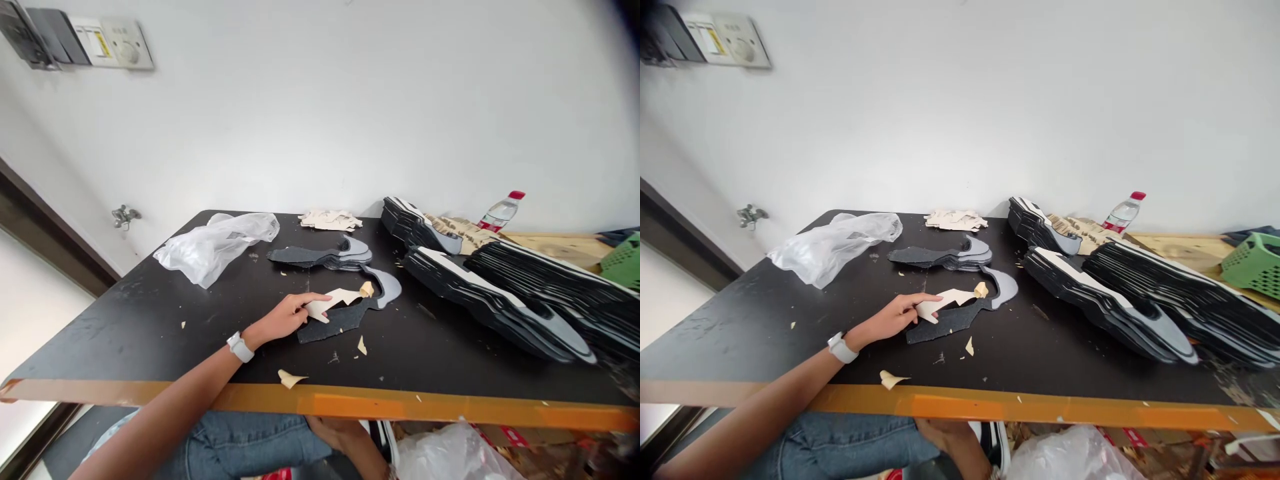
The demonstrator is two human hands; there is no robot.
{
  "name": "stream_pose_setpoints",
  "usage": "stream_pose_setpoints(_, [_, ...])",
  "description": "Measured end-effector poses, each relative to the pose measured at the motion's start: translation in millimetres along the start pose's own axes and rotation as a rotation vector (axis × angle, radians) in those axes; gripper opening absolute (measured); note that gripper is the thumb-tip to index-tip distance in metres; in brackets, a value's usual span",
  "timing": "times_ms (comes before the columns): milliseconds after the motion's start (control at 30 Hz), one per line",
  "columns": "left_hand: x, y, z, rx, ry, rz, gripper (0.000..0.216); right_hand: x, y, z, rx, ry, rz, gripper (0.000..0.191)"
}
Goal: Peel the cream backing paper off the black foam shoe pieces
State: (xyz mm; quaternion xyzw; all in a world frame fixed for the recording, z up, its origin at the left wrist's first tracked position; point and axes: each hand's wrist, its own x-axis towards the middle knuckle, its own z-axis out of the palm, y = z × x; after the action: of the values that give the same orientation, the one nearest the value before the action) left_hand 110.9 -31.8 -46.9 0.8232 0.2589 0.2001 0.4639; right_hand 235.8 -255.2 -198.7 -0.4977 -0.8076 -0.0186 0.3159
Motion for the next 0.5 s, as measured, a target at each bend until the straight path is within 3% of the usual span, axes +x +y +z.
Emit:
stream_pose_setpoints(100, [-2, 3, -1, -0.019, -0.012, 0.001, 0.060, 33, 34, 14, -0.047, -0.062, 0.096, 0.024])
stream_pose_setpoints(167, [-2, 6, -2, -0.021, -0.014, -0.009, 0.060, 42, 37, 1, -0.089, -0.089, 0.148, 0.028])
stream_pose_setpoints(233, [-2, 8, -3, -0.009, -0.011, -0.020, 0.058, 46, 29, -29, -0.095, -0.129, 0.134, 0.031])
stream_pose_setpoints(300, [-2, 9, -5, -0.009, -0.017, -0.031, 0.057, 52, 21, -70, 0.048, -0.256, -0.093, 0.027])
stream_pose_setpoints(367, [-4, 10, -8, -0.055, -0.064, -0.052, 0.058, 64, 22, -111, 0.097, -0.273, -0.160, 0.020])
stream_pose_setpoints(433, [-6, 11, -10, -0.098, -0.108, -0.042, 0.059, 85, 35, -143, 0.132, -0.268, -0.177, 0.018])
stream_pose_setpoints(500, [-7, 14, -11, -0.129, -0.128, -0.005, 0.056, 114, 57, -159, 0.163, -0.226, -0.157, 0.019])
